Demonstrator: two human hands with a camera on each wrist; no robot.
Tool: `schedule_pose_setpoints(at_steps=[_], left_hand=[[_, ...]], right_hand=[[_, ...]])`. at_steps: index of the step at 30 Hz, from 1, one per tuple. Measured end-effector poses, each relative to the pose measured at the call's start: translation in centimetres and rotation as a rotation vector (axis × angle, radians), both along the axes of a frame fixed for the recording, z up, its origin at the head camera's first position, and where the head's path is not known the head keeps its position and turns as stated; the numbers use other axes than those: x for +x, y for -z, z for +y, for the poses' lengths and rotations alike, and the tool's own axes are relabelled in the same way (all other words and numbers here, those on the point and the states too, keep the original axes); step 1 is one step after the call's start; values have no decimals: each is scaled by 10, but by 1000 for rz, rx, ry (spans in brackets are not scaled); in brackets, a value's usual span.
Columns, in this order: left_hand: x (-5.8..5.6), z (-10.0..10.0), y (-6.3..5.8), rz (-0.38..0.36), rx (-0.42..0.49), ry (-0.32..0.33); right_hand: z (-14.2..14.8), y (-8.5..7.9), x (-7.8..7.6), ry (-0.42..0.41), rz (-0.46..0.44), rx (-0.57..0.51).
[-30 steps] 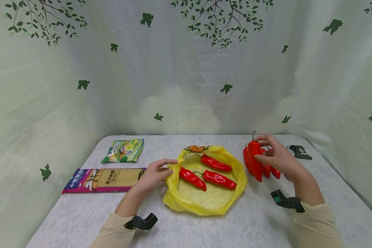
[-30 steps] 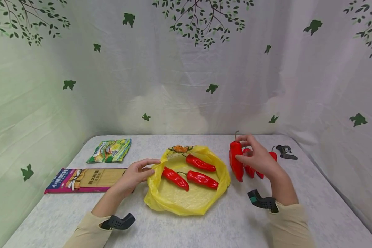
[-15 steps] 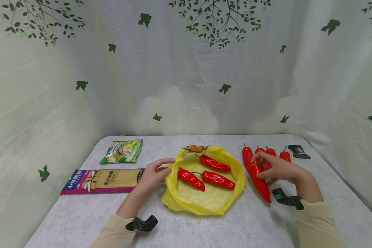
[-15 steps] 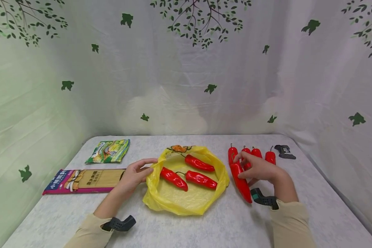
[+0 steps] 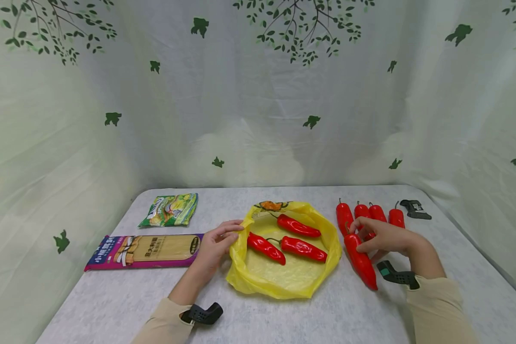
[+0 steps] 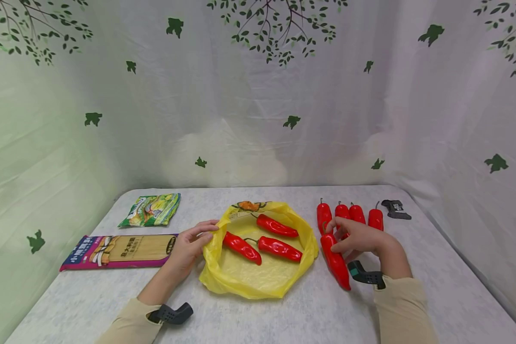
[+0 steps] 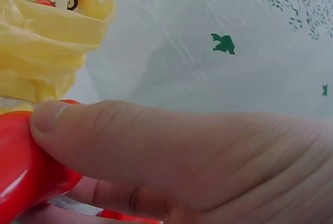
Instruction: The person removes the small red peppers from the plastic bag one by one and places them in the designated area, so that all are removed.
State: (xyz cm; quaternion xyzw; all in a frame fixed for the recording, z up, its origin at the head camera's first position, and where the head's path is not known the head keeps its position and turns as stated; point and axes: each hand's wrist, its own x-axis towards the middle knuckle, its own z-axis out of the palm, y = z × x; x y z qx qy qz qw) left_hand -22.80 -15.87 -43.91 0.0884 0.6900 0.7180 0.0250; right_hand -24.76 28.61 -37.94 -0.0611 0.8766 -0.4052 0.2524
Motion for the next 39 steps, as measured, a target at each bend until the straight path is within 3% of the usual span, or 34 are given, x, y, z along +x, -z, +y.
schedule_pose_setpoints(at_steps=[10, 22, 29, 39], left_hand=[[0, -4, 3, -7, 84, -1], [0, -3, 3, 0, 110, 9], [0, -2, 6, 37, 131, 32], [-1, -1, 9, 47, 130, 41]], right_hand=[[-5, 9, -6, -35, 16, -32], [-6, 0, -5, -14, 10, 51], [-7, -7, -4, -7, 176, 166], [-31, -31, 2, 35, 451, 179]])
